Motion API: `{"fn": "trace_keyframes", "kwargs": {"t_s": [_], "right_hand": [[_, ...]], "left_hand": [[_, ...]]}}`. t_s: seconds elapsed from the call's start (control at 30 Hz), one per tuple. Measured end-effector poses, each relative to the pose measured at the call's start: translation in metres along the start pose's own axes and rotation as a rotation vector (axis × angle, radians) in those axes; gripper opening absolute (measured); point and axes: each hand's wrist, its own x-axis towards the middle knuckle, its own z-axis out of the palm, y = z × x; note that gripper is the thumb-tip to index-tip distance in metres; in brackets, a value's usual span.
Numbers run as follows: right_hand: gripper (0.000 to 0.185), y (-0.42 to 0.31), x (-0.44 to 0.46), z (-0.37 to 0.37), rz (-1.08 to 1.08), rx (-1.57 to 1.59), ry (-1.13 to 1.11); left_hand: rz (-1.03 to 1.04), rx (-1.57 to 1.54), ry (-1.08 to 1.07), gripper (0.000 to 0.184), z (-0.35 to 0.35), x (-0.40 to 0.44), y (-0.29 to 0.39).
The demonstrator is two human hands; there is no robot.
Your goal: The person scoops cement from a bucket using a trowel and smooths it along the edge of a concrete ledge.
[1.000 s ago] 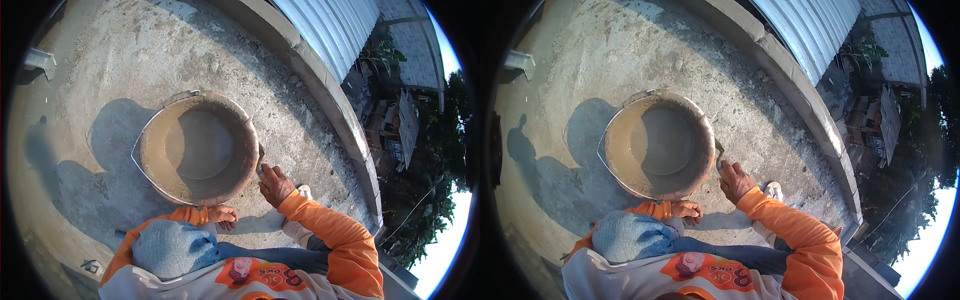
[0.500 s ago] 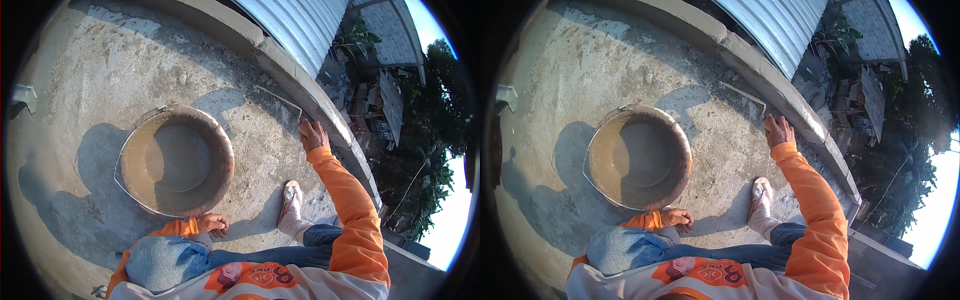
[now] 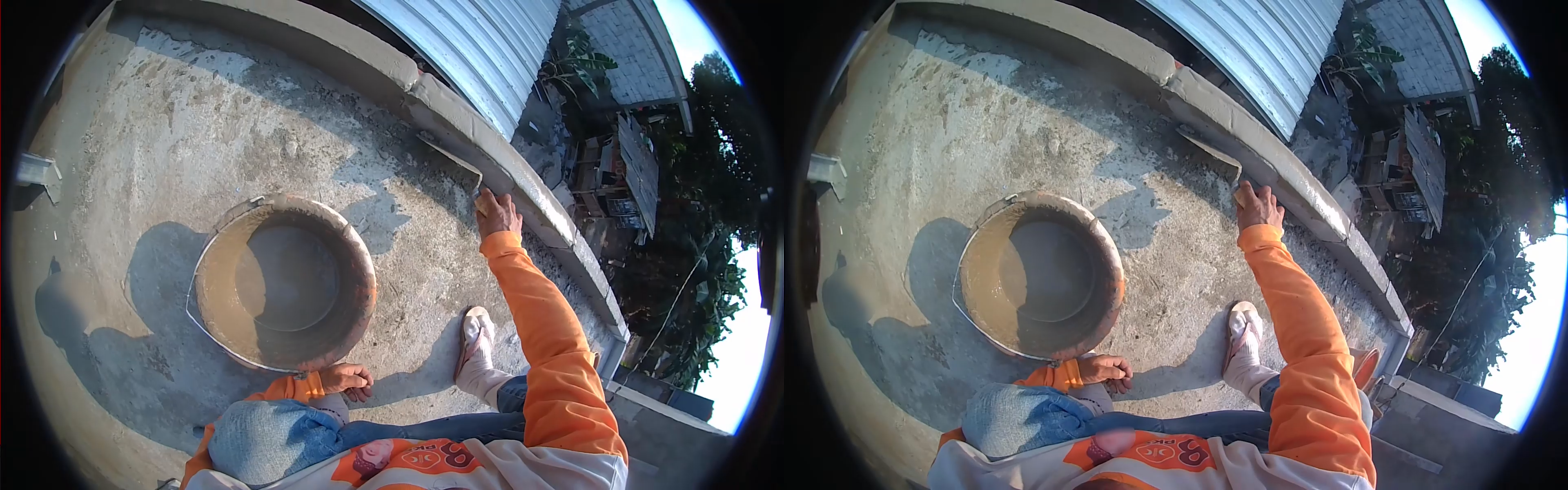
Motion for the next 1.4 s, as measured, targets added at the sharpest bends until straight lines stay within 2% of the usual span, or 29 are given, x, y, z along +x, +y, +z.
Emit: {"fn": "trace_keyframes", "kwargs": {"t_s": [0.2,0.27,0.47,0.57,0.87,0.97,1.03,1.2,1.33,1.4], "right_hand": [[0.045,-0.004,-0.010,0.008,0.053,-0.003,0.061],[0.044,-0.003,-0.020,0.018,0.099,0.097,0.183],[0.051,-0.035,-0.027,0.020,0.032,0.267,0.292],[0.051,-0.063,-0.015,0.019,0.032,0.540,0.253],[0.050,-0.082,0.009,0.046,-0.058,0.699,0.228],[0.053,-0.082,0.023,0.054,0.009,0.661,0.188],[0.054,-0.082,0.026,0.057,0.091,0.770,0.105],[0.057,-0.054,0.017,0.061,0.057,0.732,0.072],[0.056,-0.009,-0.007,0.047,0.018,0.482,-0.067],[0.052,0.008,-0.009,0.036,0.001,0.463,-0.051]], "left_hand": [[-0.013,0.002,-0.012,0.033,-0.005,0.004,-0.003],[-0.022,-0.003,0.011,0.032,-0.004,0.005,-0.006],[-0.053,0.019,-0.007,0.031,-0.010,0.011,-0.013],[-0.029,-0.027,-0.014,0.029,-0.010,0.008,-0.013],[-0.019,-0.010,-0.025,0.030,-0.007,0.003,-0.007],[-0.017,-0.010,-0.023,0.030,-0.008,0.004,-0.010],[-0.018,-0.027,-0.026,0.030,-0.008,0.006,-0.011],[0.021,-0.028,-0.012,0.029,-0.012,0.008,-0.019],[0.032,-0.034,-0.016,0.029,-0.011,0.005,-0.012],[-0.010,-0.052,0.006,0.030,-0.008,0.008,-0.014]]}}
